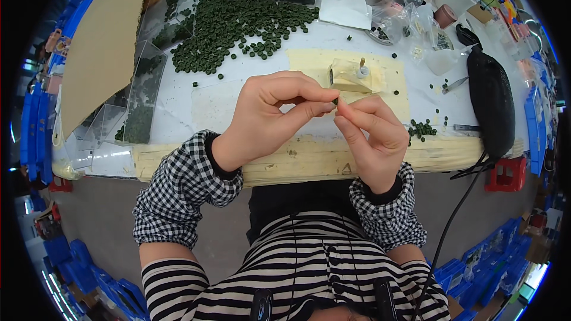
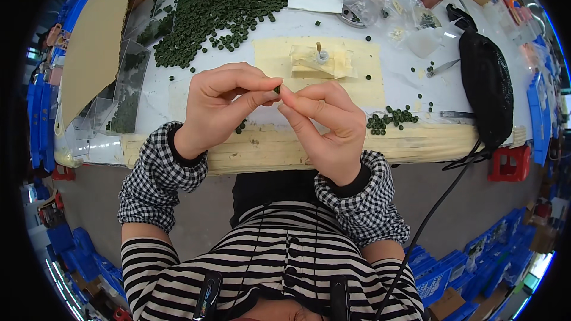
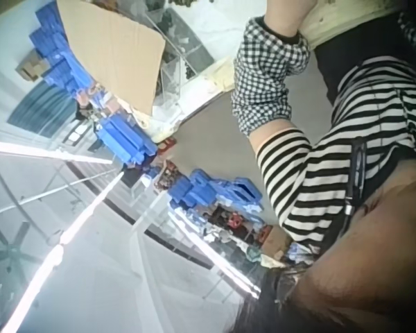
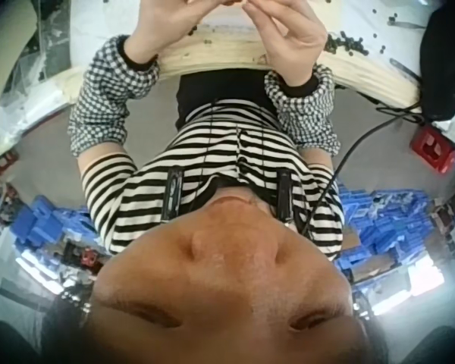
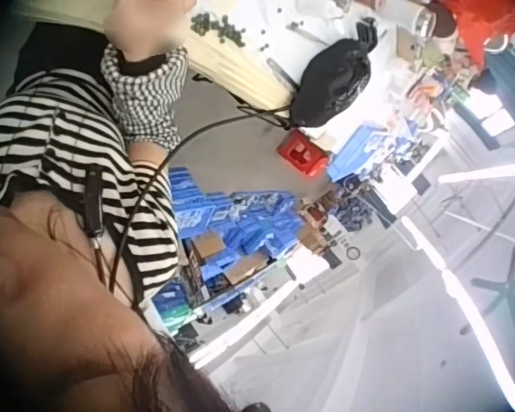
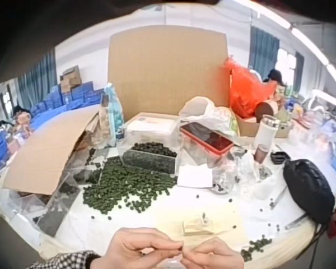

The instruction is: Assembling small green plastic components onto a yellow base plate on a workbench.

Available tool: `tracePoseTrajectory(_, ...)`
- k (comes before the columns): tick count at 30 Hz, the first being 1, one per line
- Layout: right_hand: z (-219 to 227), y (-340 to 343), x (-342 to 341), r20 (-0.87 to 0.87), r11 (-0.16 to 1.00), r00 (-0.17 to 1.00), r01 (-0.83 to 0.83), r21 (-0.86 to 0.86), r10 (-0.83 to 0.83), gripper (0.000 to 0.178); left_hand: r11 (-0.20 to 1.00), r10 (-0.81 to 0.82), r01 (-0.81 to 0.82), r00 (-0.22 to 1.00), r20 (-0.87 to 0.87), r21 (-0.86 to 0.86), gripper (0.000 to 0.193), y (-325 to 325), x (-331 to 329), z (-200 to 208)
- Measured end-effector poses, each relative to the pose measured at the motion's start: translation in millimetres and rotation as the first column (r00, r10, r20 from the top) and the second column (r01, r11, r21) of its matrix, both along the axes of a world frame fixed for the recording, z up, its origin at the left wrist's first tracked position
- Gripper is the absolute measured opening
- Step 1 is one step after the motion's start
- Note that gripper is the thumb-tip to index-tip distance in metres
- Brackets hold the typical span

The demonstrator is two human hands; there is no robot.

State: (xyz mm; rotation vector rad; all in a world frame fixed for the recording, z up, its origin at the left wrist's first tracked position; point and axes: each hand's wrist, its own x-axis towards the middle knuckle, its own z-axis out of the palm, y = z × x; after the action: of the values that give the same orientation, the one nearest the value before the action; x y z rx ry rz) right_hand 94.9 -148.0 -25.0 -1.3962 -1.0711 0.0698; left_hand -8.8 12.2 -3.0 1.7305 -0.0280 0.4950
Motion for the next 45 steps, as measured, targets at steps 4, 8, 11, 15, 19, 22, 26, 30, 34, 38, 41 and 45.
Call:
tracePoseTrajectory(4,0.6,0.6,-0.9,-0.098,1.000,0.995,-0.019,0.010,0.020,0.029,0.957,0.020,-0.042,0.997,-0.077,-0.286,0.017,-5.6,3.2,3.4)
tracePoseTrajectory(8,2.8,-2.2,0.1,-0.055,1.000,0.998,-0.025,-0.002,0.025,0.029,0.955,0.006,-0.034,0.996,-0.093,-0.294,0.016,-4.7,3.2,3.4)
tracePoseTrajectory(11,1.4,-1.4,0.4,-0.046,1.000,0.999,-0.021,0.010,0.022,0.029,0.958,0.011,-0.028,0.998,-0.063,-0.284,0.016,-4.9,2.1,0.1)
tracePoseTrajectory(15,0.9,-1.5,0.2,-0.036,1.000,0.999,-0.002,0.014,0.003,0.030,0.957,0.017,-0.032,0.998,-0.055,-0.288,0.016,-5.7,2.4,0.2)
tracePoseTrajectory(19,0.7,-1.1,-0.6,0.007,1.000,1.000,0.014,0.004,-0.014,0.031,0.972,0.027,-0.038,0.998,-0.050,-0.232,0.016,-5.6,1.9,0.5)
tracePoseTrajectory(22,-0.4,-0.1,-0.3,0.062,0.999,0.998,0.033,0.022,-0.034,0.033,0.983,0.046,-0.053,0.998,-0.046,-0.177,0.016,-6.1,1.4,0.4)
tracePoseTrajectory(26,0.4,0.4,-1.4,0.097,0.998,0.993,0.062,0.023,-0.064,0.034,0.987,0.056,-0.063,0.997,-0.046,-0.147,0.015,-6.3,0.8,0.1)
tracePoseTrajectory(30,0.3,0.6,-1.0,0.104,0.999,0.993,0.049,0.018,-0.051,0.034,0.984,0.053,-0.061,0.997,-0.051,-0.169,0.014,-7.5,1.2,-1.3)
tracePoseTrajectory(34,-1.2,0.4,-1.0,0.101,0.999,0.994,0.028,0.016,-0.029,0.035,0.965,0.040,-0.057,0.997,-0.071,-0.256,0.013,-8.4,0.4,-1.2)
tracePoseTrajectory(38,-0.7,-0.7,-0.8,0.165,0.999,0.985,0.046,-0.008,-0.044,0.035,0.952,0.017,-0.048,0.995,-0.103,-0.301,0.012,-6.9,0.7,-1.8)
tracePoseTrajectory(41,-1.2,-1.1,-0.7,0.171,0.999,0.984,0.050,-0.013,-0.047,0.036,0.953,0.017,-0.045,0.995,-0.095,-0.300,0.012,-7.2,0.9,-2.3)
tracePoseTrajectory(45,-0.3,0.4,-2.3,0.122,0.999,0.992,0.043,0.017,-0.045,0.035,0.972,0.032,-0.050,0.996,-0.081,-0.229,0.014,-7.8,-0.3,0.8)
